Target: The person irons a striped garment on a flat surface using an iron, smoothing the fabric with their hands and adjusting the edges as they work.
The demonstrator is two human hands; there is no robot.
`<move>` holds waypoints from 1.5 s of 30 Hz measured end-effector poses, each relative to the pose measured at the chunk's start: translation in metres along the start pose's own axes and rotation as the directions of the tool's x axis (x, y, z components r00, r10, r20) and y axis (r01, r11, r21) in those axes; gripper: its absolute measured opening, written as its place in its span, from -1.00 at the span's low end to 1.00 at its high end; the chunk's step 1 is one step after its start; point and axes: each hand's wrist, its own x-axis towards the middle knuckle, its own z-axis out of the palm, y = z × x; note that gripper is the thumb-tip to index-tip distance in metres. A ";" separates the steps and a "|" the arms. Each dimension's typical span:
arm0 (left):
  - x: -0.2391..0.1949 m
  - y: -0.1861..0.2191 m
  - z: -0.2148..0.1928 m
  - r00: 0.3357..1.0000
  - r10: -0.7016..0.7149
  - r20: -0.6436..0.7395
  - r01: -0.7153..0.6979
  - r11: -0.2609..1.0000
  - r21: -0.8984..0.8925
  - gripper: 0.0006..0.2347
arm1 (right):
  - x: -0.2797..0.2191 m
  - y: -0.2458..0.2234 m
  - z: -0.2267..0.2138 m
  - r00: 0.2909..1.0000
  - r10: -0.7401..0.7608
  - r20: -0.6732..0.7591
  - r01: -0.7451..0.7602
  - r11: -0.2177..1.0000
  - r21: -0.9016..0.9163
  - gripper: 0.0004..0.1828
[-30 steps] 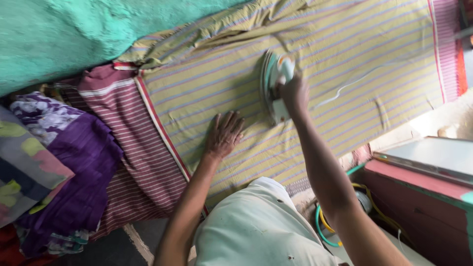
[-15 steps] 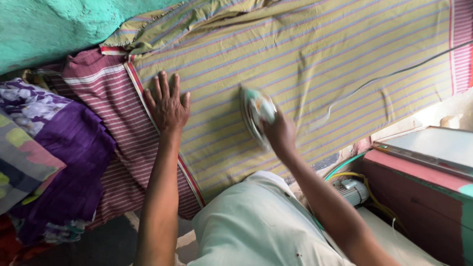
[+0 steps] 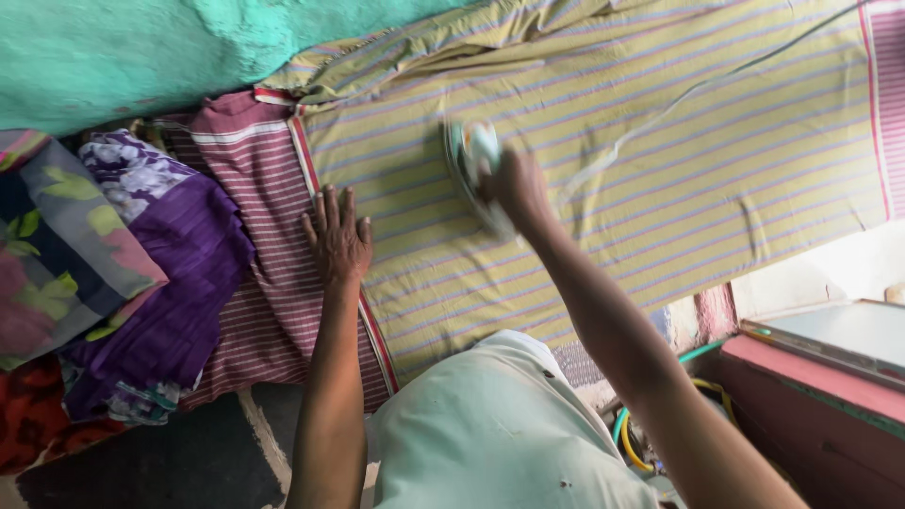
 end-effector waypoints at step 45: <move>0.006 0.009 -0.020 0.997 -0.048 -0.063 0.049 0.999 0.010 -0.51 | 0.062 0.066 -0.037 0.911 0.411 -0.042 -0.304 0.735 0.606 -0.62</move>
